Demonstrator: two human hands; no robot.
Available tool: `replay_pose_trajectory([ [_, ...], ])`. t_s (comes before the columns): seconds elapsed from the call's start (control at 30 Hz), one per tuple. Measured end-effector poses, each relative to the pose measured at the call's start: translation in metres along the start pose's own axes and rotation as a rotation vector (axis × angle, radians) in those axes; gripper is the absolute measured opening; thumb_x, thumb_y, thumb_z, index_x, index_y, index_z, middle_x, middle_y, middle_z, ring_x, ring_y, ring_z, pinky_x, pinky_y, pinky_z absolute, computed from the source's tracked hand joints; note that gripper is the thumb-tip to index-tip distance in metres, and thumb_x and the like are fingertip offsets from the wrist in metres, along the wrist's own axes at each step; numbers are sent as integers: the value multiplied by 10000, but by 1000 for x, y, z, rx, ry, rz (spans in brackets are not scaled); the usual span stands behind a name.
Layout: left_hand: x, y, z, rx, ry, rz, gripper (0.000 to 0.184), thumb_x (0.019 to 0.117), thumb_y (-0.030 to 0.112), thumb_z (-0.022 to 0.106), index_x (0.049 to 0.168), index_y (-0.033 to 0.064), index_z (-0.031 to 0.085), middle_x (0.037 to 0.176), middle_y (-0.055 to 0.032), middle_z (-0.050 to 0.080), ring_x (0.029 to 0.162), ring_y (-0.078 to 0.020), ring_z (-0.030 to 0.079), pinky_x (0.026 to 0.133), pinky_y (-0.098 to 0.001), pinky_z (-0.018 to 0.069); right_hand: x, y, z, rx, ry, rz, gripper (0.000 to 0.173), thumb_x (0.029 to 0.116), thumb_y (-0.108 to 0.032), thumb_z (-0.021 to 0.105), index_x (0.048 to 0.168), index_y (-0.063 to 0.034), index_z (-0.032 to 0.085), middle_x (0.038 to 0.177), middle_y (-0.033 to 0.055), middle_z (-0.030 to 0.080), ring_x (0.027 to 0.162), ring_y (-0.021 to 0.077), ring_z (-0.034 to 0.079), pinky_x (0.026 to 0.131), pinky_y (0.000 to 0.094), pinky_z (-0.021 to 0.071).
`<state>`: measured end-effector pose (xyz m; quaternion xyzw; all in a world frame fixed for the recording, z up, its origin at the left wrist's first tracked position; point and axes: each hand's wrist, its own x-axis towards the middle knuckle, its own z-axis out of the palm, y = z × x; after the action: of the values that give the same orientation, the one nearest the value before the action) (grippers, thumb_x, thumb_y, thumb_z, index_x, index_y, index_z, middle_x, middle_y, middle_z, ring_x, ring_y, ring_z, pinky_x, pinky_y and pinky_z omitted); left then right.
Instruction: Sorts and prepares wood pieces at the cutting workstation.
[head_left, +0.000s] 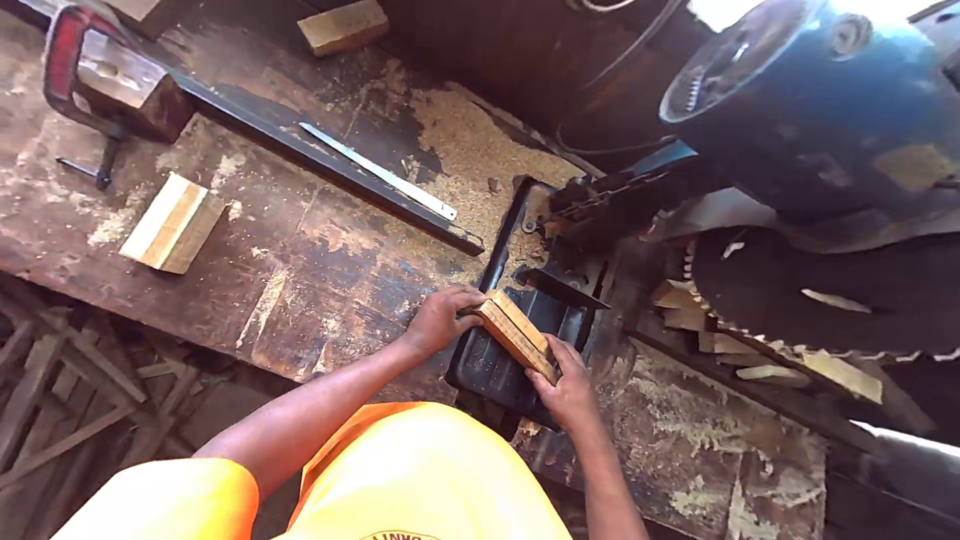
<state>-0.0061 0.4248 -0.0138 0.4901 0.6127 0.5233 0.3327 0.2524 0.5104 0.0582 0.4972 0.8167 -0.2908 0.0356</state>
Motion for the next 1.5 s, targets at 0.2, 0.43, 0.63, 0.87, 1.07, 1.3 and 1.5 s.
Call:
replay_pose_trajectory([
  [0.2,0,5,5,-57,-30,-136,352,880,123,819,1207,37,724,1207,-126,708,1043,-169,715,947,-338,601,0,-3,6,-76,71,57,662,859,-23,743,1481,-94,529,1450,169,559,1326,401,531,1081,635,429],
  [0.43,17,3,17,37,-92,-59,305,895,150,803,1171,50,724,1162,-117,714,1054,-207,700,972,-394,580,8,-5,-1,-150,185,90,672,859,19,744,1487,-98,536,1424,239,518,1332,452,483,1085,624,428],
  [0.63,45,14,52,160,-147,-57,340,909,178,790,1191,10,698,1133,-158,700,1011,-254,708,945,-419,590,23,24,-24,-145,291,128,657,851,17,757,1468,-71,551,1358,239,585,1290,447,530,1072,614,443],
  [0.87,69,25,91,230,-158,-38,339,907,213,796,1171,20,704,1134,-142,706,982,-214,721,908,-396,611,37,70,-38,16,508,145,794,802,40,787,1514,-85,459,1332,107,674,1314,352,571,1110,564,449],
  [1.07,67,31,108,323,-103,-31,352,866,240,840,1123,31,720,1081,-133,707,955,-224,714,894,-422,607,46,92,-48,75,512,61,816,803,66,765,1532,-94,438,1329,65,686,1309,305,589,1120,512,457],
  [1.3,64,37,117,362,-74,-6,335,862,238,843,1099,33,724,1022,-115,720,920,-201,708,880,-401,596,40,104,-52,89,521,15,792,825,46,747,1541,-82,433,1353,62,675,1338,304,567,1164,480,416],
  [1.5,60,38,120,392,-84,-20,360,879,273,827,1143,64,701,1019,-73,733,894,-152,720,865,-373,611,36,106,-57,61,469,8,786,829,37,746,1539,-97,436,1358,65,667,1339,296,564,1177,468,399],
])
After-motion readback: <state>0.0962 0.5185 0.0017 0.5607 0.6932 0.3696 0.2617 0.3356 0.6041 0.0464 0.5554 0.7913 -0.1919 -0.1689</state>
